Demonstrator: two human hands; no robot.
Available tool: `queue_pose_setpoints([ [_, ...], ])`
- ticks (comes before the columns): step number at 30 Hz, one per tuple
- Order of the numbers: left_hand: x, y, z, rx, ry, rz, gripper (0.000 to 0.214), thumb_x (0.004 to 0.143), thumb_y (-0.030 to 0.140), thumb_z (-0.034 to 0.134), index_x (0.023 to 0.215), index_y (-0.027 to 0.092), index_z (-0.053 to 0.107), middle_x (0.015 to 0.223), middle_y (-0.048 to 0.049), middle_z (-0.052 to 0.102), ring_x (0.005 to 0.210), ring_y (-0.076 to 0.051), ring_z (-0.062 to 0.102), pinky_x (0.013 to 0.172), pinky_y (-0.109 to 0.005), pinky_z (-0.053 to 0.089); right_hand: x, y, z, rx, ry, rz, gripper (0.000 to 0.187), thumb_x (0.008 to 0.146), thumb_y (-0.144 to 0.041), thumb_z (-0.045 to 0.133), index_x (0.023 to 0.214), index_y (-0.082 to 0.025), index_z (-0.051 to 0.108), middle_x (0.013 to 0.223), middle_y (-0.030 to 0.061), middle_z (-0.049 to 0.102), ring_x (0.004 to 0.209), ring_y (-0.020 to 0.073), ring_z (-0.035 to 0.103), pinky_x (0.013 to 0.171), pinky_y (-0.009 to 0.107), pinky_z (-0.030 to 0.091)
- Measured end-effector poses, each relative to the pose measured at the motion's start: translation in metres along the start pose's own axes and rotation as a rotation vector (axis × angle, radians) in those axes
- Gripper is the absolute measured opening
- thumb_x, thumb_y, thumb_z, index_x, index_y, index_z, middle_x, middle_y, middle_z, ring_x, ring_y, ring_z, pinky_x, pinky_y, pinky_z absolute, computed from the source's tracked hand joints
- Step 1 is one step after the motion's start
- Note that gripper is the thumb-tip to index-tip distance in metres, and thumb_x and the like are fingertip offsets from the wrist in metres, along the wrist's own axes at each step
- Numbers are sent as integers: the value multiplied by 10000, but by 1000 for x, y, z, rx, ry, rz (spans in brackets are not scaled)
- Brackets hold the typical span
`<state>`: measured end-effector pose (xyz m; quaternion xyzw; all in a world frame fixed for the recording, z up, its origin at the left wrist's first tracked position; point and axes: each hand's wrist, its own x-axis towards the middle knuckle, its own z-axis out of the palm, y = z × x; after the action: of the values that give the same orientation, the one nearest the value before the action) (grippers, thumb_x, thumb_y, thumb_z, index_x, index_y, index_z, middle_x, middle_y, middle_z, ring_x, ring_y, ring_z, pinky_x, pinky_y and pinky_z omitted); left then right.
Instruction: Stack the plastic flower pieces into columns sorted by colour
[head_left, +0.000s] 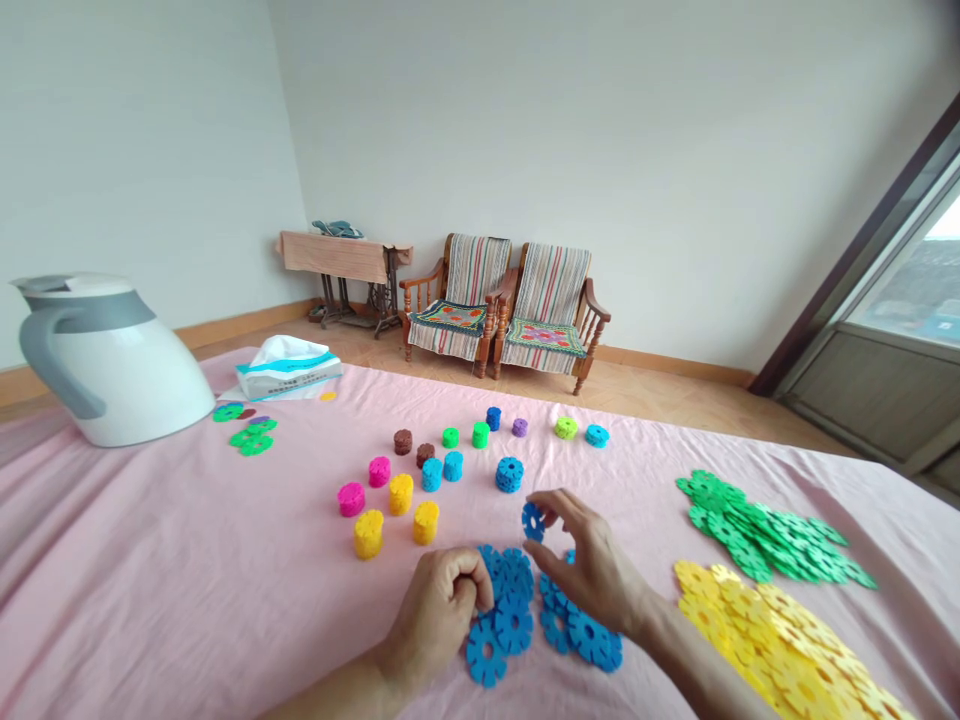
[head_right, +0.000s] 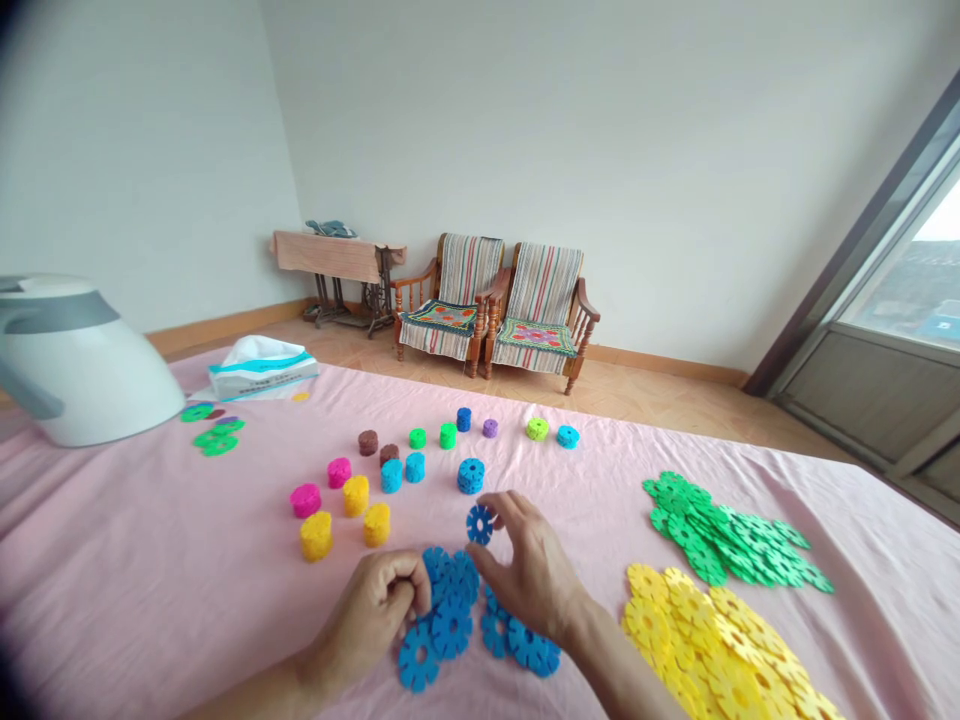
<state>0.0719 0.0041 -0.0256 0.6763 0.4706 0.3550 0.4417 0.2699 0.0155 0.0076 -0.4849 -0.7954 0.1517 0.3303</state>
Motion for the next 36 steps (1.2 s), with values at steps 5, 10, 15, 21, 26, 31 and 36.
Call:
queue_pose_setpoints([
  [5,-1,0,0,-12,5,-12,275,575,55,287,535,159,539,493,28,511,440,-91,481,482,-181,378,43,25,13,-40,229,55,219,732,-268,589,931,-184,556,802,29,553,697,148,536,660,291,455],
  [10,0,-5,-1,-20,-2,-1,270,584,55,288,538,162,533,504,23,534,450,-94,494,479,-180,380,66,48,33,-22,305,74,277,694,-319,634,924,-178,571,857,48,556,729,156,559,678,304,483],
  [15,1,-5,-1,-7,-4,10,278,586,55,287,542,162,539,505,23,534,455,-98,499,487,-186,382,74,57,44,-8,279,120,301,676,-347,653,917,-180,585,920,66,568,741,165,582,681,321,494],
  [21,0,-4,-1,-7,-1,14,277,586,51,284,534,164,531,508,22,537,464,-98,503,504,-188,390,78,64,49,-11,243,163,321,675,-376,651,920,-177,587,928,67,570,739,169,601,656,311,496],
  [26,0,-7,0,-13,-2,6,275,592,51,289,541,164,535,519,21,549,468,-96,504,500,-185,387,78,69,53,-19,217,182,319,679,-385,643,918,-181,592,918,62,567,727,168,609,642,307,496],
  [31,1,-8,-1,-15,-4,0,274,595,58,292,544,163,540,521,18,553,469,-97,505,494,-186,386,76,70,54,-3,212,173,335,674,-377,653,935,-177,591,931,64,569,717,164,606,645,312,499],
  [36,1,-7,-1,-28,-9,-12,260,591,67,303,547,162,541,521,15,549,479,-101,505,492,-187,383,64,54,36,25,253,143,300,719,-358,622,958,-180,591,932,64,579,718,157,594,664,316,490],
])
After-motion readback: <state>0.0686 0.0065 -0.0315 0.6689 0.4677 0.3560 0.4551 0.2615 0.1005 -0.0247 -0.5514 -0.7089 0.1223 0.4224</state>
